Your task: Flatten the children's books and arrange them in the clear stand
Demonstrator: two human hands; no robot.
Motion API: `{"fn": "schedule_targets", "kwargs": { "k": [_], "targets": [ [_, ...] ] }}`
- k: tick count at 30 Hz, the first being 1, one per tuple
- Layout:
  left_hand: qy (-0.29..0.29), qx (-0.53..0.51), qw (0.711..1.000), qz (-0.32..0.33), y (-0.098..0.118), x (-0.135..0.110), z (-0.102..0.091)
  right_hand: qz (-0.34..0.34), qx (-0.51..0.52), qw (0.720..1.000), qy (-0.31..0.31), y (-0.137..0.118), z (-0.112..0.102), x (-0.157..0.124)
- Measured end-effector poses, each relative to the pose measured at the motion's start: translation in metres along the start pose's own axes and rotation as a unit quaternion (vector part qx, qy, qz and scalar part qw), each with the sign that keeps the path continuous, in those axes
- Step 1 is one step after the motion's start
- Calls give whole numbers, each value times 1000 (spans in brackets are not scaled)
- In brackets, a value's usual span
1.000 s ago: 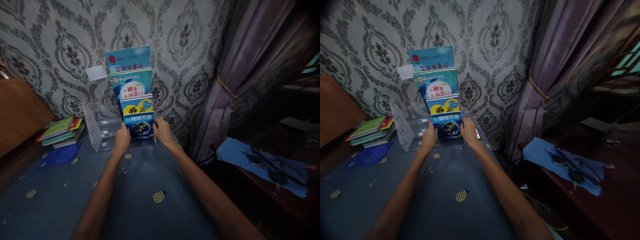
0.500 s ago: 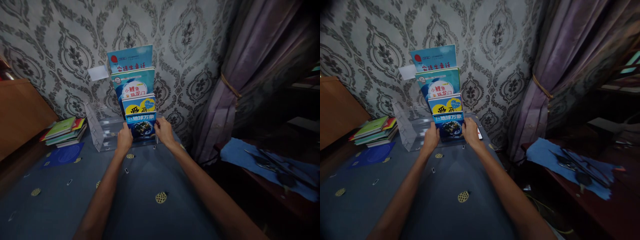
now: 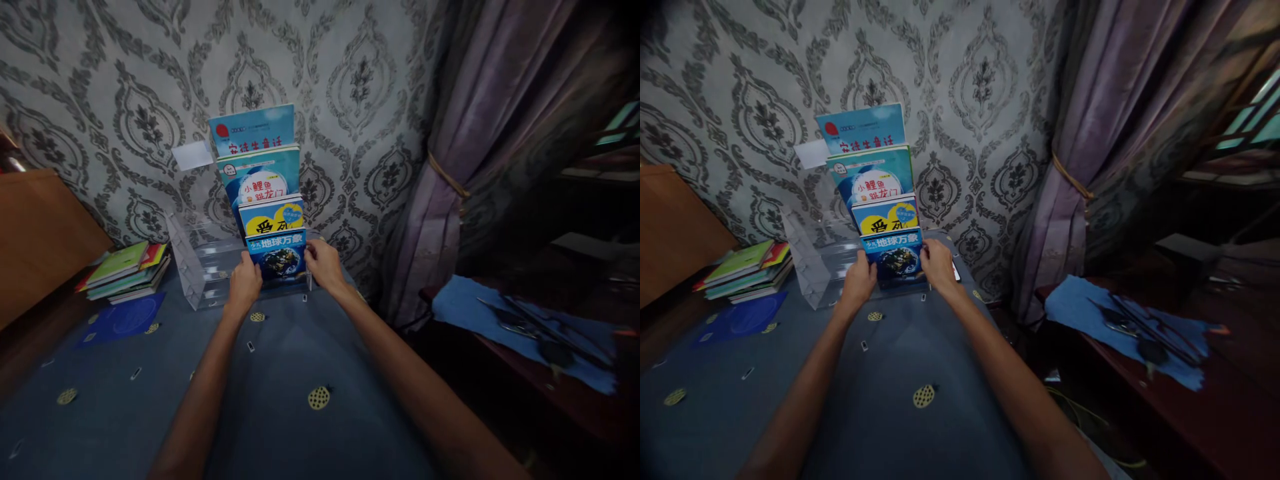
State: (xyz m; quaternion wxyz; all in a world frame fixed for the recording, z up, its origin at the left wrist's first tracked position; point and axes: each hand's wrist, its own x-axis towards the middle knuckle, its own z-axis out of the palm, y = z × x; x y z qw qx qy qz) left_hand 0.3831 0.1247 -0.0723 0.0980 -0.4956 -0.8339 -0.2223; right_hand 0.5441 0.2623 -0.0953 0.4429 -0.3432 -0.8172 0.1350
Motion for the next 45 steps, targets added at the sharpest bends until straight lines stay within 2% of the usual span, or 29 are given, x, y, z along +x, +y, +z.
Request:
{"fn": "schedule_targets", "kwargs": {
  "k": [7,12,18,22,36,39,43,45],
  "targets": [
    [-19,19,1000,-13,8,-4,-10,16,26,1000,4,-1,-4,3],
    [-31,31,999,-26,9,-4,-20,28,47,998,-1,-3,-14,6],
    [-29,-10,999,-18,6,-3,-28,13,35,999,-36,-8,-30,8],
    [-38,-25,999,-5,4,-3,-33,26,6,998,-58,-10,-38,11],
    [-63,-105,991,45,-15,1,-35,4,14,997,-73,-11,-50,12],
    [-67,-120,989,54,-17,2,-35,-12,8,993,-113,-10,-54,13],
    [-72,-160,983,55,-25,7,-29,-51,32,972,-229,-3,-57,14],
    [-76,-207,974,47,-31,11,-22,-57,55,963,-258,0,-55,14]
  ]
}}
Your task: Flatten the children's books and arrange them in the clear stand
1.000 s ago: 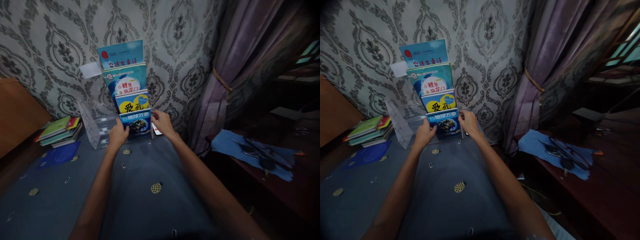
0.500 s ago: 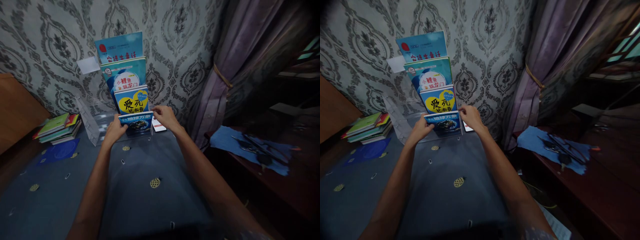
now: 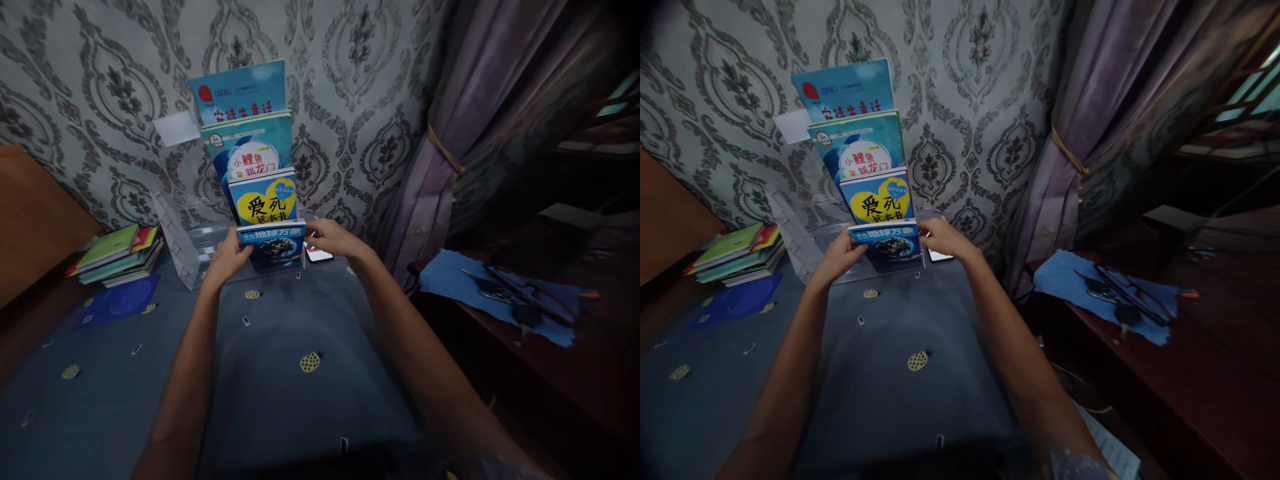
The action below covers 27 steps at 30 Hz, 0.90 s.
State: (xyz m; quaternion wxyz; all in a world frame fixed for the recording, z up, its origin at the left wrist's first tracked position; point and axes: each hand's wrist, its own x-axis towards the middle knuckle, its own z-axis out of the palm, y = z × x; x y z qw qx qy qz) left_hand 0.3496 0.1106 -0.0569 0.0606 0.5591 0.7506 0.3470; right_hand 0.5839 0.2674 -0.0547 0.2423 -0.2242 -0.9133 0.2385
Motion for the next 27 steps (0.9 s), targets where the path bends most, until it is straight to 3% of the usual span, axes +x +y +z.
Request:
{"fn": "schedule_targets", "kwargs": {
  "k": [5,13,19,27],
  "targets": [
    [14,-135,991,1,-19,10,12,1,43,998,49,5,13,6],
    [79,-103,992,-2,-26,17,25,34,70,989,128,7,27,10],
    [56,-117,991,23,-31,17,23,37,128,987,85,8,21,8],
    [16,-134,991,8,-30,15,14,11,133,989,63,3,11,5]
  ]
}}
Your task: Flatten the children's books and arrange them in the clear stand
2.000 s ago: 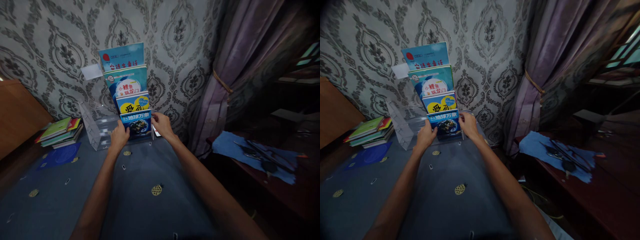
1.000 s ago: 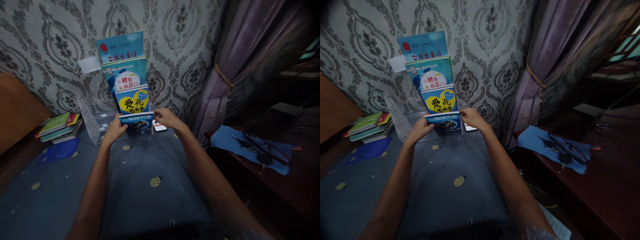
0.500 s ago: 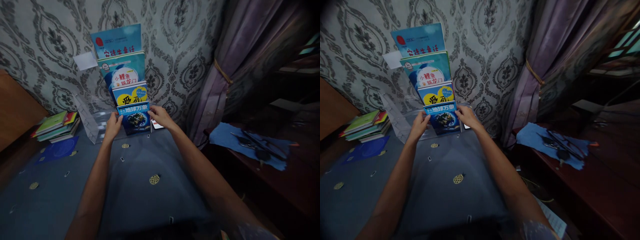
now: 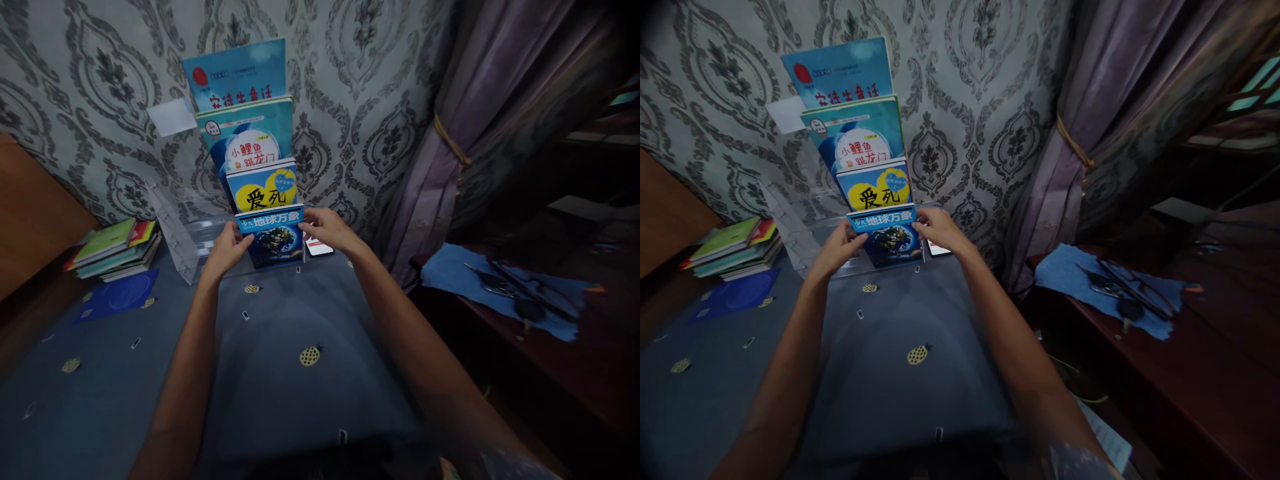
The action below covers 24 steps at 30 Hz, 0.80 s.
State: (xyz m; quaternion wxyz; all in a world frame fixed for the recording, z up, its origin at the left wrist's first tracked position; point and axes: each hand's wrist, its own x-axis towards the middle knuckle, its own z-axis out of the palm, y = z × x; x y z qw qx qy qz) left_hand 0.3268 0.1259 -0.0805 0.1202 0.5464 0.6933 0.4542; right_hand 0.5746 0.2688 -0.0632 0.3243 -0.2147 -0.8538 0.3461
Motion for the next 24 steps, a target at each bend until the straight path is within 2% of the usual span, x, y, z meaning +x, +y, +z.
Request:
{"fn": "schedule_targets", "kwargs": {
  "k": [9,15,17,20,24],
  "targets": [
    [-32,4,999,-9,16,-4,-6,-1,-12,1000,-17,-6,-9,-2],
    [-41,59,997,-40,18,-7,-17,-14,-44,999,-25,-7,-19,-5],
    [-42,76,995,-48,15,-11,-26,-14,-69,998,1,-12,-23,-8],
    [-76,96,990,-65,6,-20,-47,-8,-106,990,90,-26,-29,-13],
    [-108,146,974,-138,-17,-37,-90,-6,-81,980,184,-50,-33,-19]
  ]
}}
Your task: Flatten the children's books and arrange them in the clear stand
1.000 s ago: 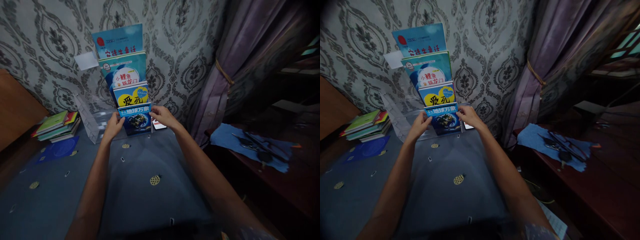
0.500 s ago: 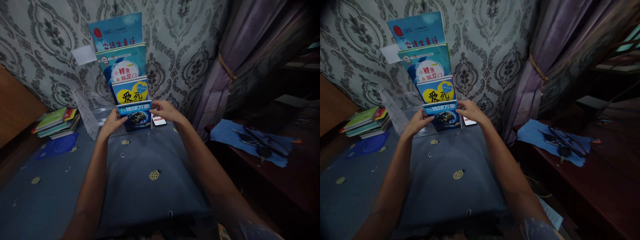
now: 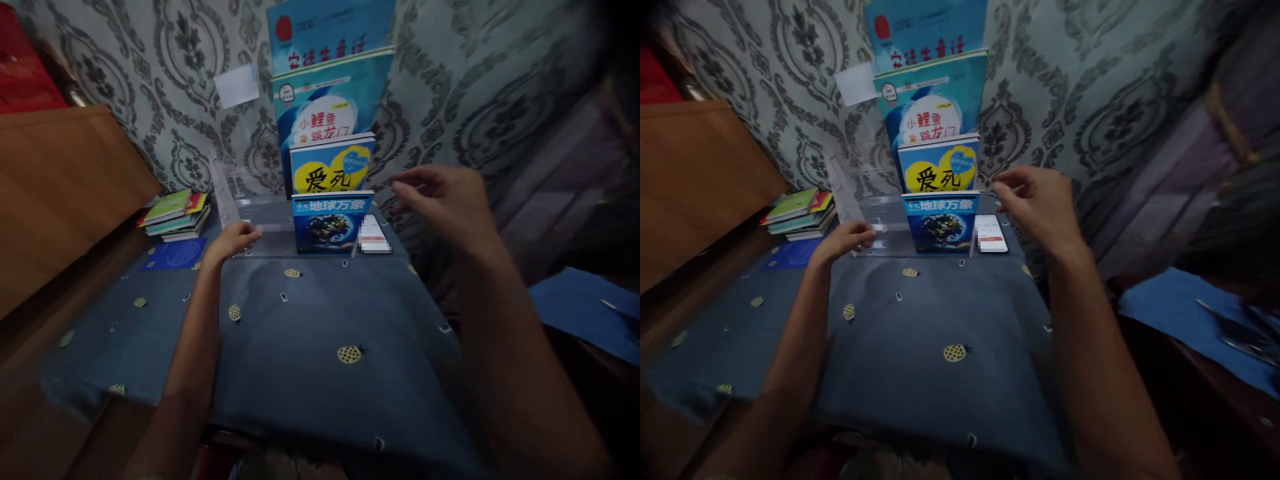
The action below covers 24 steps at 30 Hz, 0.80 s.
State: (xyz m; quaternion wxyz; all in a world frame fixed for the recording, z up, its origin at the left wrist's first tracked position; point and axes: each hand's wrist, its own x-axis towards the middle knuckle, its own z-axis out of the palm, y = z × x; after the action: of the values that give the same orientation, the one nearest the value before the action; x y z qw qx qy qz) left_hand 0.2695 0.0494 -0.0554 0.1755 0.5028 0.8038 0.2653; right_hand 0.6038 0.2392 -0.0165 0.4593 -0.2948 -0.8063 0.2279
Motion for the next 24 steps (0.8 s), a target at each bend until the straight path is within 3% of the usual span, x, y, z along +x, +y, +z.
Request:
{"fn": "schedule_targets", "kwargs": {
  "k": [2,4,6,11,14,17,24],
  "targets": [
    [38,97,991,-77,-23,-7,-18,-3,34,998,51,-11,-2,-2],
    [109,213,955,-174,-47,-13,-34,-21,61,994,91,-22,-3,-5],
    [159,260,921,-242,-68,-17,-44,-44,77,990,113,-32,-4,-8],
    [168,248,897,-325,-114,-27,-30,-73,95,985,126,-48,-7,-14],
    [150,239,895,-346,-136,-32,-16,-73,95,987,110,-50,-8,-16],
    [128,239,900,-341,-149,-35,-13,-71,79,989,102,-49,-8,-16],
    [93,268,909,-306,-145,-50,-13,-84,41,993,65,-54,-8,-18]
  ]
}}
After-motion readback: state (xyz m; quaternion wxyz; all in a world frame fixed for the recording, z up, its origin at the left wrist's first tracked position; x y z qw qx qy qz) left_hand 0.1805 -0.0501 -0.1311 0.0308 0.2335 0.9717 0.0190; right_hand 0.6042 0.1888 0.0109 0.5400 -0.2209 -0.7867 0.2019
